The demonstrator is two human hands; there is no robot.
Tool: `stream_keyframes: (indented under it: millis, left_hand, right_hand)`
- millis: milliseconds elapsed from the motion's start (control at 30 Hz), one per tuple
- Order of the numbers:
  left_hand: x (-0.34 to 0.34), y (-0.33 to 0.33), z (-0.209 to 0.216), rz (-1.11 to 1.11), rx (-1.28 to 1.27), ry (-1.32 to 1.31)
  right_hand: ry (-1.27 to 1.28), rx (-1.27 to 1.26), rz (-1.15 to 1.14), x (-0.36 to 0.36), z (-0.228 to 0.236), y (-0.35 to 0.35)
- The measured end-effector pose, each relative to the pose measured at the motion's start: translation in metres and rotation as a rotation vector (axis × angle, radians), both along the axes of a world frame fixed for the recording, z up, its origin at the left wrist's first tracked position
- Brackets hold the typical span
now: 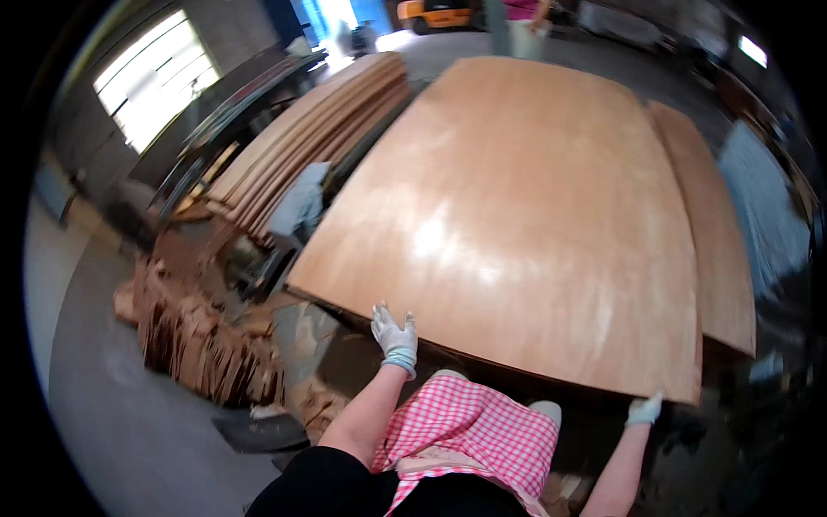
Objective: The person moves large sheets of wood veneer from a stack to a metal table, smoothing them out and lining them up on top of one another.
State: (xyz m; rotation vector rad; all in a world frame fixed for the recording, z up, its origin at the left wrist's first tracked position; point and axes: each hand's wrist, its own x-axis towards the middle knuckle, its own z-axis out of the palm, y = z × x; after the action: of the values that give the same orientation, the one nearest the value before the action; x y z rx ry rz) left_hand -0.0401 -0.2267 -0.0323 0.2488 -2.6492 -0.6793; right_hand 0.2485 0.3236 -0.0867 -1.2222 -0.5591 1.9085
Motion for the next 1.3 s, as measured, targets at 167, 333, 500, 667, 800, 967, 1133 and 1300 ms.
stream_keyframes:
  millis: [167, 333, 500, 667, 800, 967, 1133, 1300]
  left_hand:
    - [0.001, -0.070, -0.020, 0.593, 0.698, -0.170]
    - [-0.023, -0.090, -0.029, 0.560, 1.058, -0.310]
    - [-0.023, -0.023, 0.005, 0.493, 0.842, -0.168]
    - [0.006, -0.047, 0.016, 0.355, 0.854, 0.004]
    - [-0.001, -0.046, -0.009, 0.444, 0.832, -0.122]
    - [-0.014, -0.076, -0.018, 0.461, 0.807, -0.053]
    - [-0.044, -0.121, -0.062, 0.475, 0.972, 0.051]
    - [-0.071, -0.189, -0.060, 0.415, 0.889, 0.070]
  right_hand:
    - [-0.232, 0.021, -0.015, 0.003, -0.018, 0.035]
    - [-0.299, 0.017, -0.038, -0.004, -0.026, 0.052]
    - [-0.163, -0.016, -0.096, 0.018, -0.020, 0.086]
    - [-0.158, 0.024, -0.014, -0.008, -0.033, 0.044]
    - [-0.466, 0.126, -0.076, 0.008, -0.038, 0.076]
    - [-0.314, 0.058, -0.033, 0.004, -0.025, 0.066]
    - [-0.306, 0.134, -0.063, 0.011, -0.003, 0.068]
    - [-0.268, 0.082, -0.079, 0.006, 0.004, 0.053]
